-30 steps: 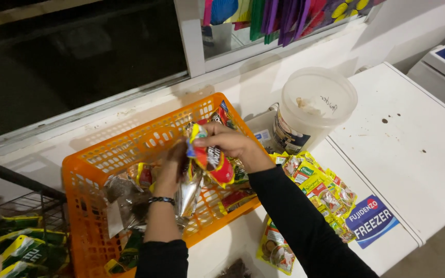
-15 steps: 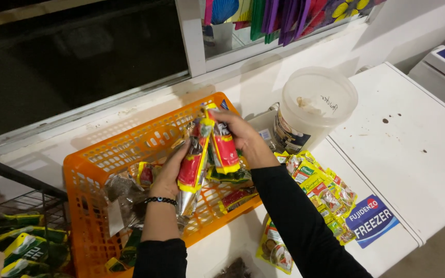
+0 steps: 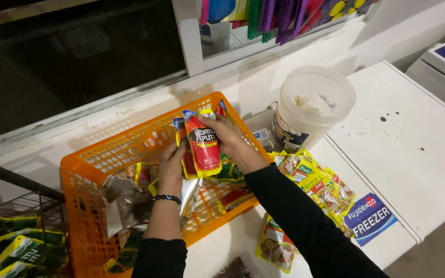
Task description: Stocking small condiment pouches from an orange plastic basket onto a display shelf.
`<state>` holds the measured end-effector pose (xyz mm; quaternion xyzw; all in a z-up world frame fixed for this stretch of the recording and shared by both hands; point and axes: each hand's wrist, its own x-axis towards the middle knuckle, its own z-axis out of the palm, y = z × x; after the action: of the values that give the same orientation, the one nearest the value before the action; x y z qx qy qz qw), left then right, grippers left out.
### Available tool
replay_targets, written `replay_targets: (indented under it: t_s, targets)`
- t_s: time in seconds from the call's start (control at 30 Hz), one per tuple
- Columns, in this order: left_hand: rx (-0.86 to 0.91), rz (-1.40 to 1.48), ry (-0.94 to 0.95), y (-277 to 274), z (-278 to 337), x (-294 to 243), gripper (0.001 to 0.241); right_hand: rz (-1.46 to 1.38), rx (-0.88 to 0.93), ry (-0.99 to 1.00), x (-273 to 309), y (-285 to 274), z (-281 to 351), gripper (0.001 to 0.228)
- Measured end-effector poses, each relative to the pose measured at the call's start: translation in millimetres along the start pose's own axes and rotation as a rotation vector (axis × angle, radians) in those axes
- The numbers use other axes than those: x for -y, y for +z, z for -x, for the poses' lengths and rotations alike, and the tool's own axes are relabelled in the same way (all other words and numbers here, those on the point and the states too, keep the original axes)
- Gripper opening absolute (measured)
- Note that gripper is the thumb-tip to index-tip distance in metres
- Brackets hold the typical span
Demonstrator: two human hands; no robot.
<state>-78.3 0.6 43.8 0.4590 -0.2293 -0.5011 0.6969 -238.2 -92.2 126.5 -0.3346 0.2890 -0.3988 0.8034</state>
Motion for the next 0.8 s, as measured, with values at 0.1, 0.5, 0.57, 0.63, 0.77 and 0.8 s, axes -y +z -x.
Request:
replay_targets:
  t_s: [0.1, 0.5, 0.57, 0.63, 0.77, 0.8]
  targets:
    - [0.032, -0.072, 0.055, 2, 1, 2, 0.029, 0.039, -0.062, -0.012, -3, 1, -3, 0.052]
    - [0.022, -0.113, 0.066, 31, 24, -26, 0.036, 0.104, -0.081, -0.204, -13, 21, 12, 0.06]
    - [-0.042, -0.061, 0.029, 21, 15, -14, 0.035, 0.102, -0.037, -0.207, -12, 24, 12, 0.061]
    - [-0.048, 0.086, 0.012, 14, 7, -6, 0.032, 0.18, -0.038, -0.198, -11, 25, 9, 0.073]
    - [-0.064, 0.117, 0.116, 0, -9, 9, 0.028, 0.809, -0.223, -0.487, -21, 13, 1, 0.09]
    - [-0.081, 0.174, 0.113, -4, -11, 10, 0.028, 0.847, -0.161, -0.337, -27, 8, -6, 0.095]
